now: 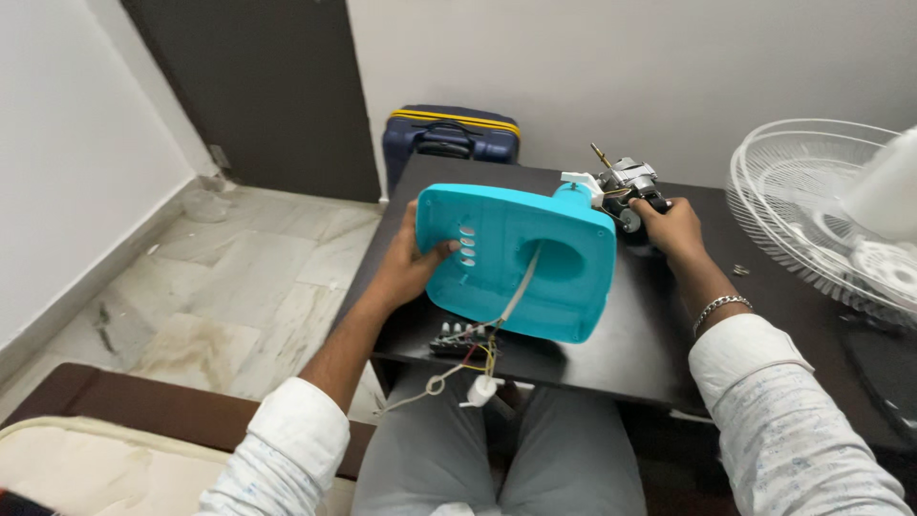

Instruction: The person assembles a table fan by attaching the motor to the teal base and securing it with screws. They use a screwdriver to tighten the screws and adjust the base orientation.

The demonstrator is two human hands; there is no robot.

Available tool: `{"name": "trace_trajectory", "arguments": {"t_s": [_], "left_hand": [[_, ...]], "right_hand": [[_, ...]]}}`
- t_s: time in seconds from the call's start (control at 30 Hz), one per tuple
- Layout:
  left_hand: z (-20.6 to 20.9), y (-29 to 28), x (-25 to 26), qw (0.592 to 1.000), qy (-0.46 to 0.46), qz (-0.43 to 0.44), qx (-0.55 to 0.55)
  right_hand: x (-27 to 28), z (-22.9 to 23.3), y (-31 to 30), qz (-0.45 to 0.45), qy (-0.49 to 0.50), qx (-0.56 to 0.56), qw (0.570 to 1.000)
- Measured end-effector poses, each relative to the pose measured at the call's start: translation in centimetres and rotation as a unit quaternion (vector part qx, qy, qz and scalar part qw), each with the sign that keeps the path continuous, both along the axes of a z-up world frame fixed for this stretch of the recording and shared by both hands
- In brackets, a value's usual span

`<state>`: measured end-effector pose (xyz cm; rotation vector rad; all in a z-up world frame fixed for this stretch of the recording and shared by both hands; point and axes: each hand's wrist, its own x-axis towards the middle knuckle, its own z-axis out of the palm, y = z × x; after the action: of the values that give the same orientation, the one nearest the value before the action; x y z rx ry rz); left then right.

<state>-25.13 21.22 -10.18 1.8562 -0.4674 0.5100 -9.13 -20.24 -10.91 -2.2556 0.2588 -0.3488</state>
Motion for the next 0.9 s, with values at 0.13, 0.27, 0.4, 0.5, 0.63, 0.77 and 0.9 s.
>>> {"name": "trace_trajectory", "arguments": {"t_s": [0.13, 0.27, 0.4, 0.5, 0.63, 0.77, 0.9], "left_hand": [[-0.1, -1.4, 0.9, 0.997, -0.01, -0.065, -0.03], [0.3, -2.3, 1.5, 0.995, -0.005, -0.083, -0.048], [0.6, -2.7, 1.1, 0.998, -0.013, -0.057, -0.023], [0.7, -3.1, 0.4, 0.999, -0.032, -0.023, 0.006], [0.6, -4.2, -0.6, 0.999, -0.028, -0.022, -0.002], [0.7, -5.0, -1.6, 1.0, 0.007, -0.022, 0.01], [0.6, -5.6, -2.4, 1.0, -0.007, -0.02, -0.003]], "right_hand": [[-1.9, 0.3, -2.2, -0.016, -0.002, -0.016, 1.0], [-2.7, 0.4, -3.3, -0.028, -0.038, -0.027, 0.999], [-2.8, 0.4, -4.0, -0.008, -0.027, -0.067, 0.997], [-2.8, 0.2, -4.5, 0.015, -0.004, -0.07, 0.997], [-2.5, -1.0, -4.9, 0.031, -0.011, -0.104, 0.994], [-3.5, -1.6, -5.2, 0.032, -0.093, -0.148, 0.984], [-7.0, 0.3, -4.3, 0.037, -0.111, -0.1, 0.988]]}}
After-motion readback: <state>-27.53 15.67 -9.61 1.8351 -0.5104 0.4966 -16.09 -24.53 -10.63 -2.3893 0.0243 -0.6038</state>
